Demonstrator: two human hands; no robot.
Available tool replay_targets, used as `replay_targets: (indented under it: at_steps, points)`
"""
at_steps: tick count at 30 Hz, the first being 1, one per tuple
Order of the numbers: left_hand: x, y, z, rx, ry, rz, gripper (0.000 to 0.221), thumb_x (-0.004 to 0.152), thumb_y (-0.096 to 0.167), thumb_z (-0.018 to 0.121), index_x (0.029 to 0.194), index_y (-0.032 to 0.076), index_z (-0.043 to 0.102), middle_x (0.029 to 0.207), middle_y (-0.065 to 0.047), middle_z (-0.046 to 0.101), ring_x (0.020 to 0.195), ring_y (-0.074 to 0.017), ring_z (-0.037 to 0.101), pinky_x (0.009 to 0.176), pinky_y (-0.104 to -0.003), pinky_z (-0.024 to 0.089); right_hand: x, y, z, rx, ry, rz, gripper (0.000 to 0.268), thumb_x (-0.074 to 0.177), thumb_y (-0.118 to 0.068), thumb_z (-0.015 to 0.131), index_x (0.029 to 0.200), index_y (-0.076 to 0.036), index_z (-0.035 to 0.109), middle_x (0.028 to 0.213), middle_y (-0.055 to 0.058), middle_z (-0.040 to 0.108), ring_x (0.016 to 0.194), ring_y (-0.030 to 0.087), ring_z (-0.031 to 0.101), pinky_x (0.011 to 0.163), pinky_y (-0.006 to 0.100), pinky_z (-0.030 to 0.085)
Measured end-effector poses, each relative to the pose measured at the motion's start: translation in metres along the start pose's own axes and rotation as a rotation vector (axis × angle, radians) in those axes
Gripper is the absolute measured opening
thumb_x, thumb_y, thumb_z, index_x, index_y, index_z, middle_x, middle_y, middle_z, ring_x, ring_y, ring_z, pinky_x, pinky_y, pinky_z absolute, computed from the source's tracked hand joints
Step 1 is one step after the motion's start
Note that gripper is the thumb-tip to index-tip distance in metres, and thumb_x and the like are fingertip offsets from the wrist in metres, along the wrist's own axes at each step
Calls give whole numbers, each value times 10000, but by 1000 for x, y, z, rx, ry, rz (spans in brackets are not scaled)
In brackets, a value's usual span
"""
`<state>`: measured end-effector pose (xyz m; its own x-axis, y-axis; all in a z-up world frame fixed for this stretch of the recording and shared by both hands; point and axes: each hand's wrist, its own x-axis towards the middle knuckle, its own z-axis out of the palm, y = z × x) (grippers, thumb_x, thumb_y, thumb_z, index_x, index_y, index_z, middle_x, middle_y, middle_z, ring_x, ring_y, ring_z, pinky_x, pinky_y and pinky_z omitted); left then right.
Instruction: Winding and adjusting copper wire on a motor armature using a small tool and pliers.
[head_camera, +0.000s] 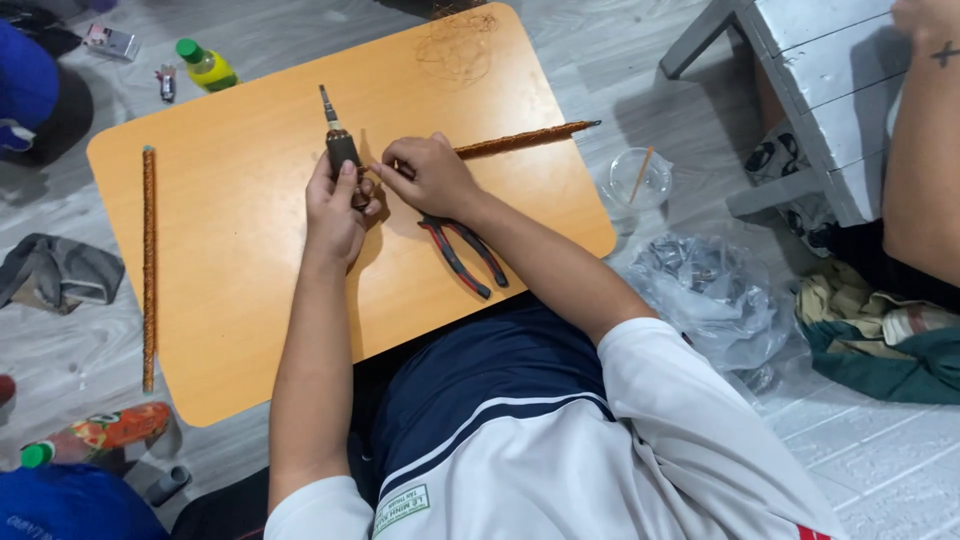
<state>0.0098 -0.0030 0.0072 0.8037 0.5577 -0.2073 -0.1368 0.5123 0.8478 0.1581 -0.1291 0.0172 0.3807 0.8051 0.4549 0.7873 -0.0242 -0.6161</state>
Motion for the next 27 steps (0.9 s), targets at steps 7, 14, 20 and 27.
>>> replay_targets:
  at_steps: [7,14,20,27]
  points:
    - [3,-3,-3,-8,-15,7,197,1198,154,555,1386,95,565,882,-56,545,740,-122,532,588,-257,424,0,3,2,8,-13,5,342,1111,-364,658,824,-176,660,731,-66,667,651,171,619,732,405,383]
    - [4,-3,-4,-36,-23,5,244,1191,142,568,1431,95,565,946,-49,573,778,-112,566,599,-257,437,1,5,3,3,-13,-3,325,1107,-363,669,843,-174,681,741,-61,680,661,176,627,743,411,391]
    - [-1,-1,-1,4,-2,-3,190,1191,176,583,1369,112,574,969,-36,575,791,-100,558,603,-253,442,-1,5,2,16,-17,18,312,1102,-373,670,859,-178,689,753,-75,684,671,163,629,776,406,399]
    - [-1,1,-3,34,-12,3,127,1191,197,591,1290,119,577,1009,-39,594,791,-107,553,618,-265,443,1,4,2,12,-39,24,305,1101,-370,670,867,-175,683,752,-72,690,687,174,648,790,413,409]
